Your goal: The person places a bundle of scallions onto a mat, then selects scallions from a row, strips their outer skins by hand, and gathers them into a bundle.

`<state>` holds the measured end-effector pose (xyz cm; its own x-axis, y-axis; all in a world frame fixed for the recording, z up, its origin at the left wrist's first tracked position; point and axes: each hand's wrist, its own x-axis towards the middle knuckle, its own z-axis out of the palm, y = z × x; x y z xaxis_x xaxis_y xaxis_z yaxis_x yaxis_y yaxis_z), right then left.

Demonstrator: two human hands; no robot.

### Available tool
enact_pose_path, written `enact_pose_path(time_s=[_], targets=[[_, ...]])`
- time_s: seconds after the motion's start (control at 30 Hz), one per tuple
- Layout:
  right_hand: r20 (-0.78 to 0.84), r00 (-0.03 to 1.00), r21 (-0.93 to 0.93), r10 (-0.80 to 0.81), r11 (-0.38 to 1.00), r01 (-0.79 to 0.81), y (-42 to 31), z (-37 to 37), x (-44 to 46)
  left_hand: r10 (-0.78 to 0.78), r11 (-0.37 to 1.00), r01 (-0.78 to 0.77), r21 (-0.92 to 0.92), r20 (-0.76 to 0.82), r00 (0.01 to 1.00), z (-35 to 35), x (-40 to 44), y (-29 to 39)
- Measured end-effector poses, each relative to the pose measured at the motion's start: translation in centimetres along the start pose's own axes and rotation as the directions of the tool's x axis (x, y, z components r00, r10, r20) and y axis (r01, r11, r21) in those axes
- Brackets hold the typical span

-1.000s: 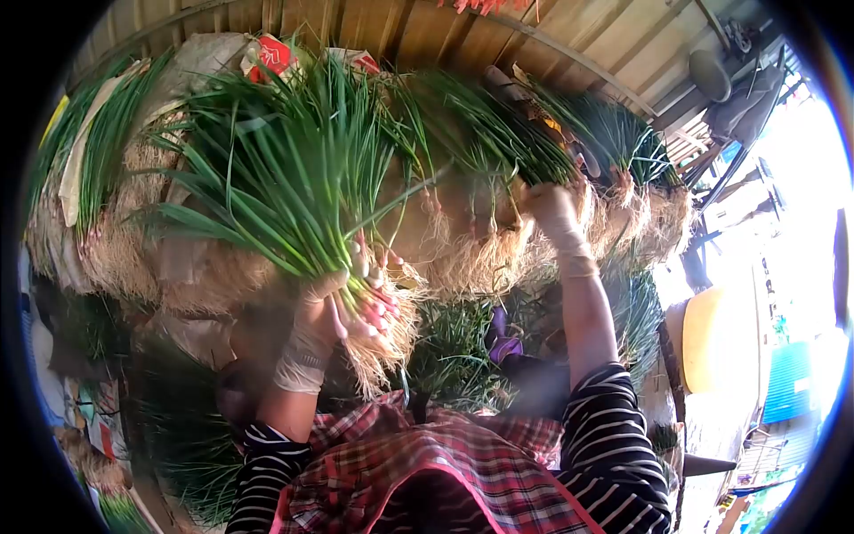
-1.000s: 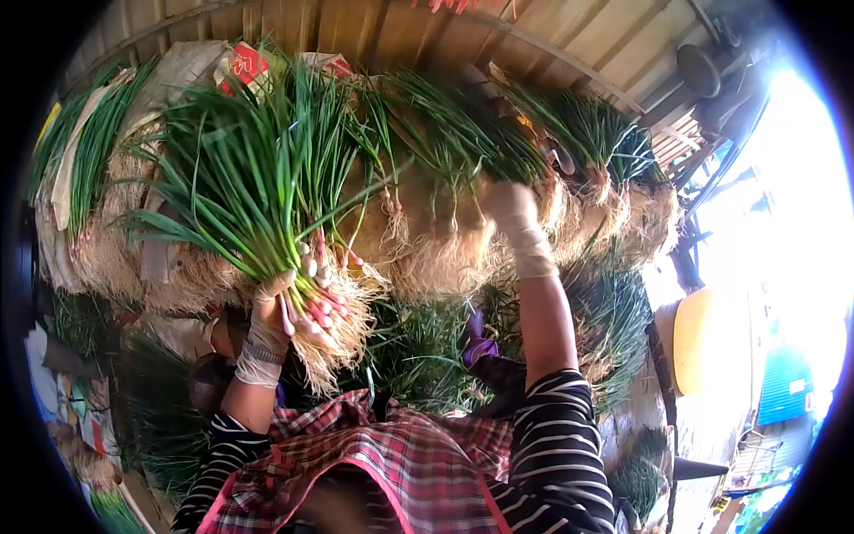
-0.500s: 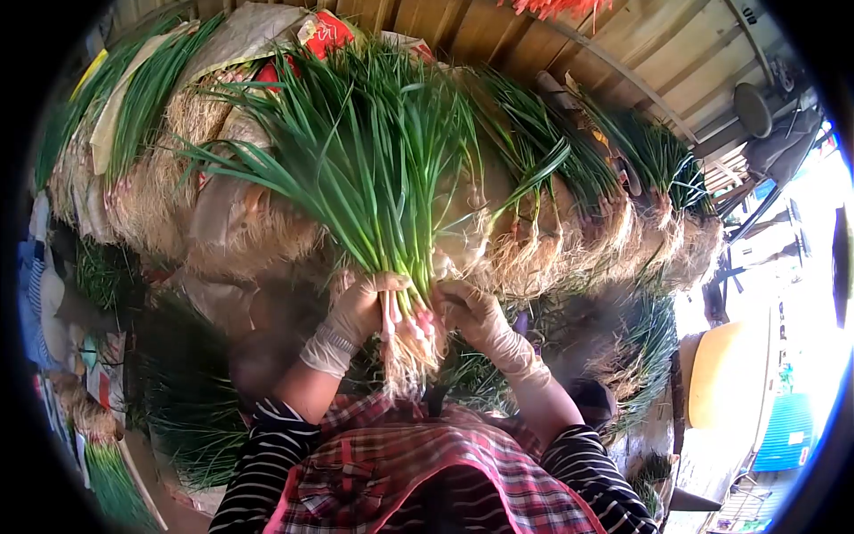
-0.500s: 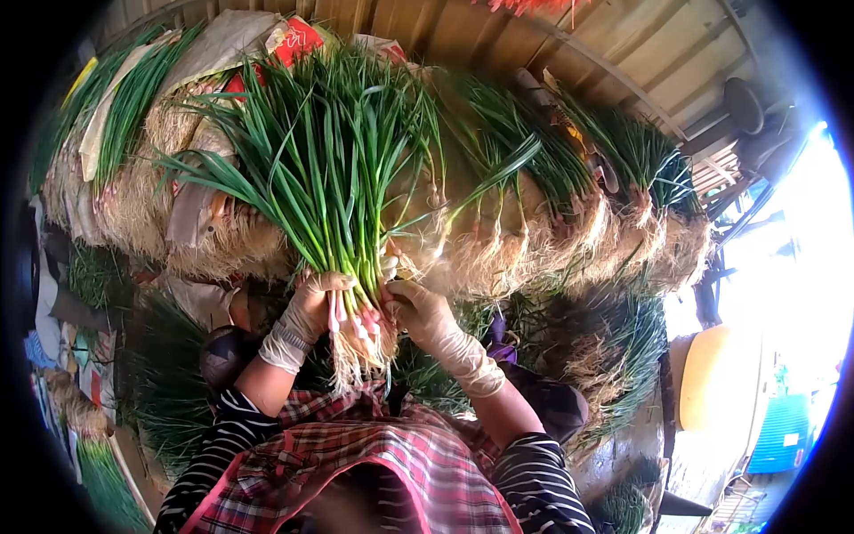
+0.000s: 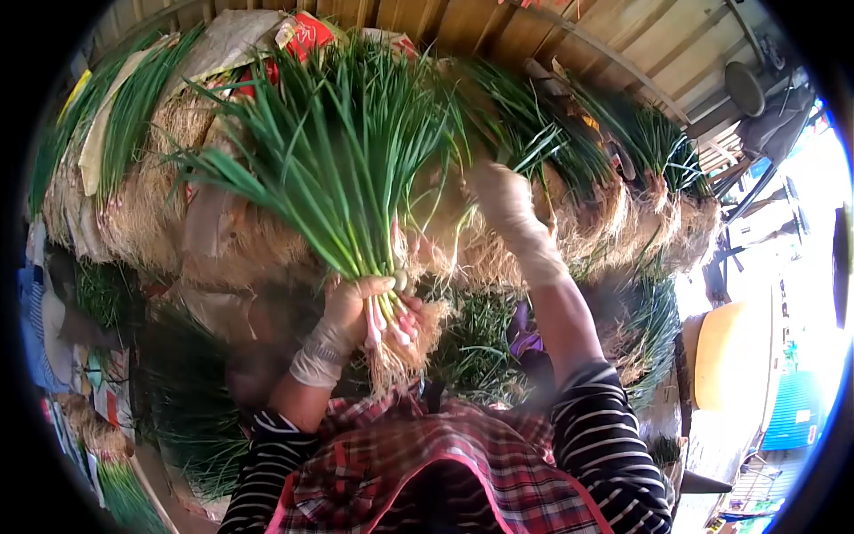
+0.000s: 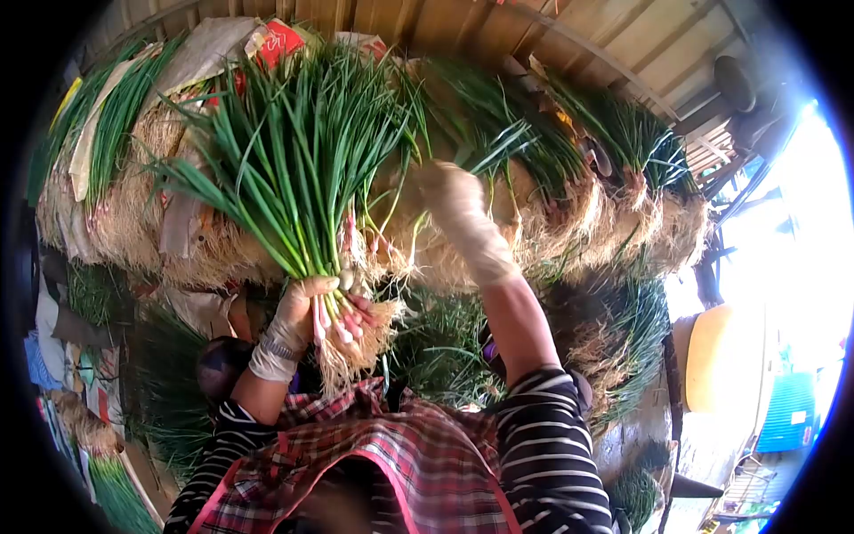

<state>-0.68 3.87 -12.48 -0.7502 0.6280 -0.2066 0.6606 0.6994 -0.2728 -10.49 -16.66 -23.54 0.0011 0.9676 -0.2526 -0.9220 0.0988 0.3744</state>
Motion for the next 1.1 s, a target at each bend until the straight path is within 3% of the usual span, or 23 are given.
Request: enact_pose_path(time_s=[0.03,0.07,0.13,0.17,0.2,0.23,0.3,0.33,0.37,0.4,0.5,0.57,0.6,0.67,0.7,0.8,0.83,0.87,0.93,1.0,1.03,1.07,1.1], targets=[[-0.280,0.960,0.259,0.000,0.963,0.076,2.3,0.6,-1.1,0.024,1.000,-0.025,0.016,0.065,0.998,-0.1,0.0,0.2],[-0.060,0.972,0.136,-0.227,0.963,0.233,2.9,2.1,-2.3,-0.008,1.000,0.007,0.011,0.071,0.997,0.2,-0.1,0.7],[0.148,0.815,0.279,-0.561,0.814,0.509,3.4,4.8,-6.5,-0.048,0.998,0.045,0.043,0.084,0.995,-0.2,0.0,1.2],[0.076,0.715,0.480,-0.695,0.654,0.585,3.4,5.4,-8.4,-0.023,1.000,0.021,0.022,0.093,0.995,-0.4,0.4,1.0],[0.228,0.908,0.613,-0.352,0.776,0.147,3.3,5.2,-8.9,0.005,1.000,-0.005,-0.003,0.098,0.995,-0.6,0.7,0.6],[0.206,0.970,0.522,-0.127,0.853,0.001,2.9,5.8,-8.2,0.031,0.999,-0.028,-0.028,0.099,0.995,-0.6,0.7,0.2],[0.077,0.942,0.367,0.328,0.869,-0.332,2.6,9.4,-5.6,0.027,0.999,-0.021,-0.046,0.143,0.989,0.4,0.4,0.3],[-0.157,0.986,0.187,0.048,0.982,-0.018,5.8,14.5,-4.3,0.030,0.998,-0.020,-0.063,0.167,0.986,0.7,0.2,0.2],[-0.192,0.950,0.218,0.246,0.955,-0.203,4.7,14.3,-4.0,0.036,0.997,-0.021,-0.080,0.192,0.981,0.9,0.0,0.2],[-0.261,0.932,0.364,0.252,0.920,-0.147,5.0,13.6,-4.3,0.110,0.994,-0.104,-0.039,0.206,0.972,0.8,-0.3,0.3],[-0.483,0.829,0.621,0.282,0.778,0.097,7.4,9.4,-6.7,0.046,0.997,-0.026,-0.068,0.322,0.946,0.5,-1.0,1.0],[-0.452,0.856,0.765,0.250,0.603,0.228,6.4,8.1,-8.7,-0.051,0.992,0.087,-0.092,0.336,0.941,-1.0,0.4,0.1],[-0.466,0.881,0.759,0.080,0.548,0.352,5.5,8.8,-9.2,-0.070,0.992,0.096,-0.086,0.266,0.961,-0.5,0.4,-0.2],[-0.612,0.787,0.462,-0.079,0.772,0.437,2.7,12.9,-9.1,-0.033,0.999,0.027,0.030,0.220,0.975,0.1,0.3,-0.7],[-0.633,0.768,0.470,-0.096,0.742,0.479,0.2,13.6,-9.8,-0.080,0.995,0.067,0.073,0.191,0.978,0.3,0.1,-0.6],[-0.506,0.854,0.508,-0.120,0.759,0.407,1.8,14.2,-9.9,-0.014,0.999,0.021,-0.026,0.251,0.968,-1.3,0.6,-1.2],[-0.373,0.922,0.725,0.105,0.653,0.219,2.7,13.5,-9.8,0.014,1.000,-0.008,-0.027,0.214,0.977,-1.6,0.7,-1.3],[-0.516,0.856,0.627,0.047,0.702,0.339,2.5,11.9,-9.1,0.000,1.000,-0.005,0.024,0.215,0.977,-1.6,0.5,-0.8],[-0.444,0.896,0.762,-0.010,0.522,0.383,-0.2,7.2,-8.7,-0.044,0.998,0.051,-0.036,0.175,0.983,-0.3,-0.2,-0.7],[-0.069,0.988,0.837,-0.136,0.531,0.132,-2.6,5.8,-7.2,-0.071,0.996,0.079,-0.036,0.194,0.978,-0.7,0.4,-0.7],[-0.161,0.929,0.689,-0.332,0.637,0.347,-3.0,6.5,-6.6,-0.078,0.997,0.081,-0.004,0.217,0.973,-1.6,0.9,-0.8],[-0.201,0.868,0.324,-0.455,0.805,0.497,-2.4,6.6,-5.7,-0.046,0.999,0.041,0.031,0.172,0.984,-0.4,0.1,-0.3],[-0.176,0.798,-0.095,-0.577,0.816,0.569,-1.6,6.7,-4.5,-0.027,0.999,0.023,0.026,0.175,0.984,-0.3,0.3,-0.4]])
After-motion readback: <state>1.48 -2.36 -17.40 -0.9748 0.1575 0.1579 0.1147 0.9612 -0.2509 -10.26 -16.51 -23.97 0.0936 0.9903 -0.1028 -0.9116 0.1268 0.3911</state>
